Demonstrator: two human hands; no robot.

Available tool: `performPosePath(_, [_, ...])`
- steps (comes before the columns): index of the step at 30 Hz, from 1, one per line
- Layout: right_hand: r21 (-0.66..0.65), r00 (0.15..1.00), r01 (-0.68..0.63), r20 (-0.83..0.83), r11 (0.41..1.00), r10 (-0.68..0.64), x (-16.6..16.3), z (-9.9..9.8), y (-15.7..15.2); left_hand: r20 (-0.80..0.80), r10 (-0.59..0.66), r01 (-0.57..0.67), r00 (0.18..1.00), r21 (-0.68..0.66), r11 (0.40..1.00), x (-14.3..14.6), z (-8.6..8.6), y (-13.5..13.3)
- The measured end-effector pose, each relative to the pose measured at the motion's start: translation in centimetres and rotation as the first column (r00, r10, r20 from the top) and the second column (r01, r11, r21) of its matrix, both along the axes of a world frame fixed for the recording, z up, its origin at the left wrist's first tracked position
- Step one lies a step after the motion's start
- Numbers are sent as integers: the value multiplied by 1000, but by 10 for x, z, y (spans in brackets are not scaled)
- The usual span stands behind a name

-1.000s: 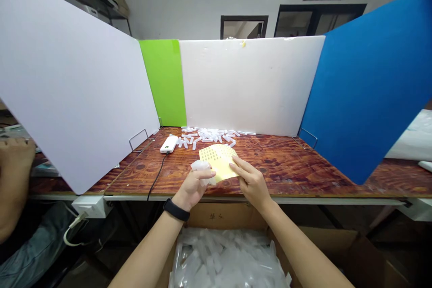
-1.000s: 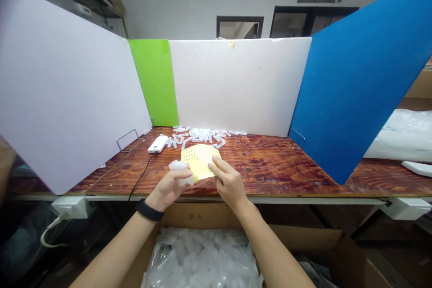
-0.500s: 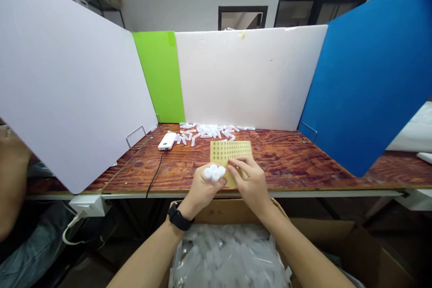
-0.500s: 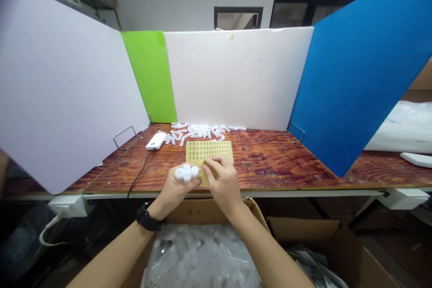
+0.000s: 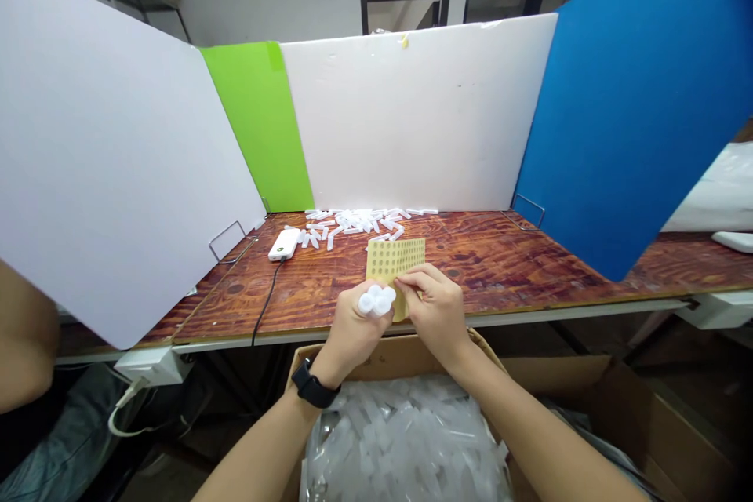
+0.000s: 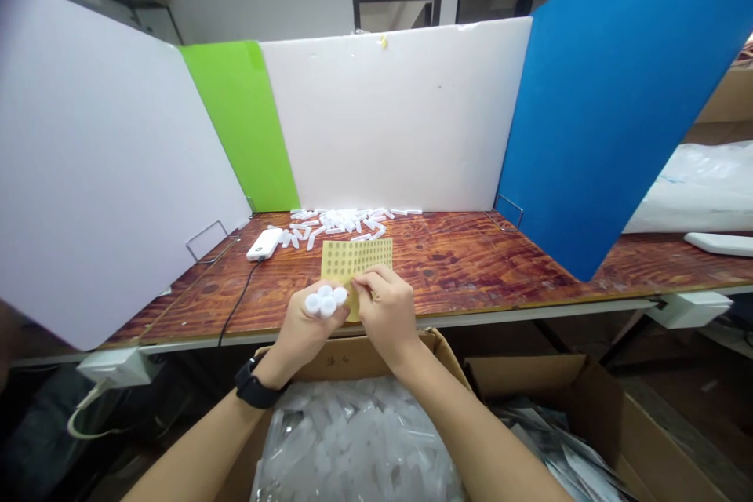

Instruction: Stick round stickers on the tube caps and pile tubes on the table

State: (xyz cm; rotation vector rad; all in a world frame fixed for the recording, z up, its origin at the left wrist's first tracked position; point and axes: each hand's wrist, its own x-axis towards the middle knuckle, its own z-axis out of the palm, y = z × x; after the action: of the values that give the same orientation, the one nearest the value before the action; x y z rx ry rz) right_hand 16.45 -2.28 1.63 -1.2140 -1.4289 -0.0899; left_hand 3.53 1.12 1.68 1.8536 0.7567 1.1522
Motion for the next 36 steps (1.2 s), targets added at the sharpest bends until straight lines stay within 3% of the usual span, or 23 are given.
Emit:
performPosePath(12, [-11,998,-60,-12,998,60,-2,0,0,35,-9,10,999,-39,999,-1,-1,0])
performPosePath(20, [-163,987,-147,34,976,154,13,2,4,-21,-35,34,999,-18,999,-1,0,1])
performPosePath(30, [-39,990,-133,40,990,135,10,-8,9,-23,-26,26,999,-9,1000,-1,-3,8])
performPosePath(36, [-67,992,-111,55,992,115,8,-7,8,-46,-28,29,999,23,999,-2,-3,8])
